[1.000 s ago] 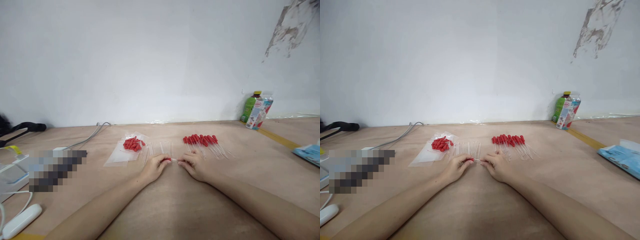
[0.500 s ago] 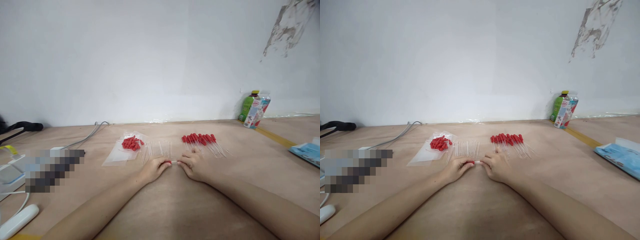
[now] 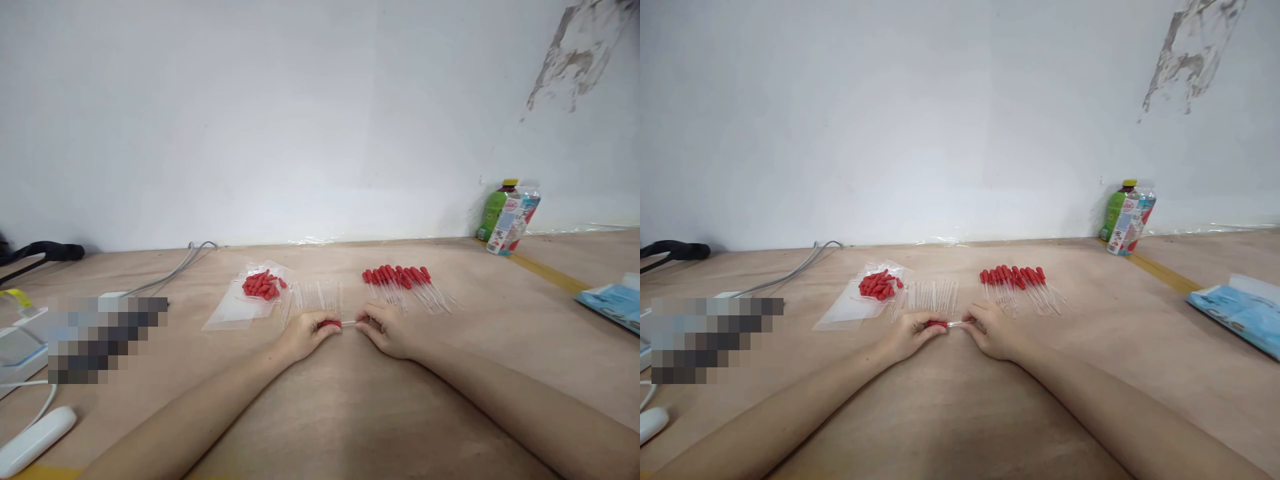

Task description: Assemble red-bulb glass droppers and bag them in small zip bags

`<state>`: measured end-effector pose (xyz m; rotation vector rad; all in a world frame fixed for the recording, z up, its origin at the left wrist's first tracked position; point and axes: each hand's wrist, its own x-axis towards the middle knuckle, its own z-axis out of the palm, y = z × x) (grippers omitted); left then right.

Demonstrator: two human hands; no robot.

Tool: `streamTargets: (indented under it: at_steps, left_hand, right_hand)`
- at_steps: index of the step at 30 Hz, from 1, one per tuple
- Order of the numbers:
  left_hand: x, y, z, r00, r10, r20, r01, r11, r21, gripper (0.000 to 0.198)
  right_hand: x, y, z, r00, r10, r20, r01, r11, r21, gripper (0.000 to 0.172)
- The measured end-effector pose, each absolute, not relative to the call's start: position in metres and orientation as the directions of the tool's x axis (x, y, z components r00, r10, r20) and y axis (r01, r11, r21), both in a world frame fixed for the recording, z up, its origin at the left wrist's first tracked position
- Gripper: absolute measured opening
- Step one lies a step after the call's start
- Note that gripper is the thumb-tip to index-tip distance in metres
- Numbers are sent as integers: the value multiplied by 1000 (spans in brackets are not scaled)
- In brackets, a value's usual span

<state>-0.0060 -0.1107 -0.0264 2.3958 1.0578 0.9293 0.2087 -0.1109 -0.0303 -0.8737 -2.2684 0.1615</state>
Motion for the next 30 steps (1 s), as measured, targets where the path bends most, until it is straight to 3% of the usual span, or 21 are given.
streamTargets:
  at_steps: [10,23,30]
  left_hand:
    - [-4,-113,-27,518,717,467,523,-697,490,19]
    - [-4,-112,-26,519,723,455,525,-690,498,18]
    - [-8,-109,-25,528,694,489,530,-719,449,21]
  right_hand:
    - [200,-114,-29,-551,602,578,591,771,-239,16]
    - [191,-111,-28,-593,669,448,661,722,-203,32]
    - [203,-115,-2,-669,647,366,628,755,-187,21]
